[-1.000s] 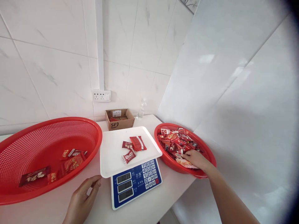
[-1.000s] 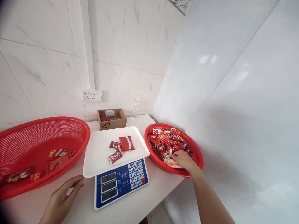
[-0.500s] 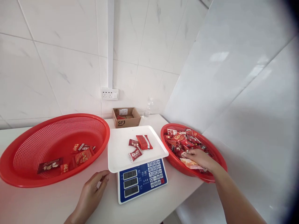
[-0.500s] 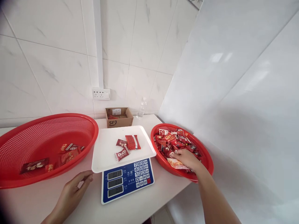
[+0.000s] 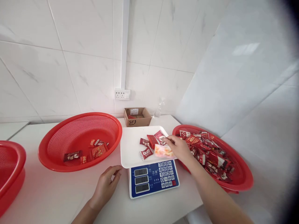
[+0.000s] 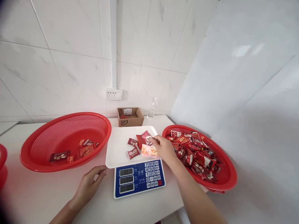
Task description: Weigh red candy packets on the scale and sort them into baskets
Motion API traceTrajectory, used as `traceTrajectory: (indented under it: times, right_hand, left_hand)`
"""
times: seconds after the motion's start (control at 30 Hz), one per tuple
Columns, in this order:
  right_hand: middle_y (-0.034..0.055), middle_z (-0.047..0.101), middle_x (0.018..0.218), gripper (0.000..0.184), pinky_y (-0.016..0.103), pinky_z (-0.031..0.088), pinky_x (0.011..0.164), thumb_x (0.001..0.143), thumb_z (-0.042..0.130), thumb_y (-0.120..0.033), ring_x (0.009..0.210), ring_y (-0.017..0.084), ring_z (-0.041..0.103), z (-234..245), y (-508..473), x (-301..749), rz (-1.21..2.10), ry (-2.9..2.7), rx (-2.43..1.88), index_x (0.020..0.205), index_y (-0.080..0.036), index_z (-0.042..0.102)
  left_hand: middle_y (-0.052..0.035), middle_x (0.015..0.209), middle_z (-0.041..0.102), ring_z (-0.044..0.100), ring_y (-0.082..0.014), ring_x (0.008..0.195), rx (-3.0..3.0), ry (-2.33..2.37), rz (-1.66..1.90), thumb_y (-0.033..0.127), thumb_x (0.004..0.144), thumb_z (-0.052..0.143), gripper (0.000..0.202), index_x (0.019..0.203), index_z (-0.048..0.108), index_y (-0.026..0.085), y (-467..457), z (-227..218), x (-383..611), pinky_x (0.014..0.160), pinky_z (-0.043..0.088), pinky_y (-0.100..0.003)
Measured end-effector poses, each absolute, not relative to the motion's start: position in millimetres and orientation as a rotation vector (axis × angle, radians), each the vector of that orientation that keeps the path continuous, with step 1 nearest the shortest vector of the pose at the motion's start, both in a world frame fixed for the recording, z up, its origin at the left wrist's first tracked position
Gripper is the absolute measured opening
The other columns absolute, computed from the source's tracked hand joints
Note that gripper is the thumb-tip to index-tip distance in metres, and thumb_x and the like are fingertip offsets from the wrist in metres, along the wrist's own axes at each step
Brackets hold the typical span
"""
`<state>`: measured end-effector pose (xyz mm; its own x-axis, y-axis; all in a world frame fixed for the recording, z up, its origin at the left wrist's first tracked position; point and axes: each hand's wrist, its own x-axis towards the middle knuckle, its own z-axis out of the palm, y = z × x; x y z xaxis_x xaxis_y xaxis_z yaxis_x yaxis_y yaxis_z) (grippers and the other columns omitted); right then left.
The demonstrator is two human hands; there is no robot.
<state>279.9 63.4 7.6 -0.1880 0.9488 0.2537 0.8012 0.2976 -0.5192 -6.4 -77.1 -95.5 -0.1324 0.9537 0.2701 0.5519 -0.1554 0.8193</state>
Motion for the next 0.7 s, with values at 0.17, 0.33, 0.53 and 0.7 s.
traceTrajectory:
  times: [0.17,0.33,0.53,0.7]
  right_hand:
    - [0.0134,0.044,0.138,0.054,0.047,0.034,0.103,0.087,0.041,-0.049,0.128,0.028,0.038,-30,70,250,0.216,-2.194,-1.328,0.133,-0.023,0.045]
    - [0.0077,0.026,0.152,0.056,0.058,0.021,0.108,0.088,0.036,-0.055,0.140,0.033,0.014,-39,67,236,0.415,-2.454,-1.396,0.137,-0.028,0.044]
    - [0.0088,0.037,0.146,0.054,0.048,0.022,0.111,0.090,0.034,-0.052,0.137,0.025,0.025,-27,61,252,0.428,-2.289,-1.350,0.134,-0.023,0.047]
    - [0.0103,0.048,0.137,0.052,0.044,0.029,0.109,0.087,0.035,-0.050,0.129,0.026,0.039,-17,44,308,0.201,-2.000,-1.491,0.127,-0.020,0.053]
  left_hand:
    - [-0.0039,0.081,0.069,0.065,-0.0177,0.074,1.729,1.672,1.230,0.033,0.086,0.045,0.024,0.092,0.066,0.023,-78,-91,-5,0.065,0.054,-0.029]
    - [-0.0035,0.083,0.070,0.065,-0.0165,0.074,1.809,1.666,1.263,0.028,0.086,0.046,0.021,0.091,0.066,0.022,-78,-92,-5,0.065,0.053,-0.027]
    - [-0.0032,0.087,0.071,0.064,-0.0164,0.078,1.808,1.678,1.222,0.026,0.086,0.046,0.021,0.094,0.065,0.022,-77,-95,-6,0.072,0.052,-0.028]
    - [-0.0032,0.088,0.071,0.064,-0.0162,0.081,1.793,1.677,1.204,0.023,0.086,0.047,0.020,0.094,0.065,0.022,-79,-93,-5,0.071,0.051,-0.027]
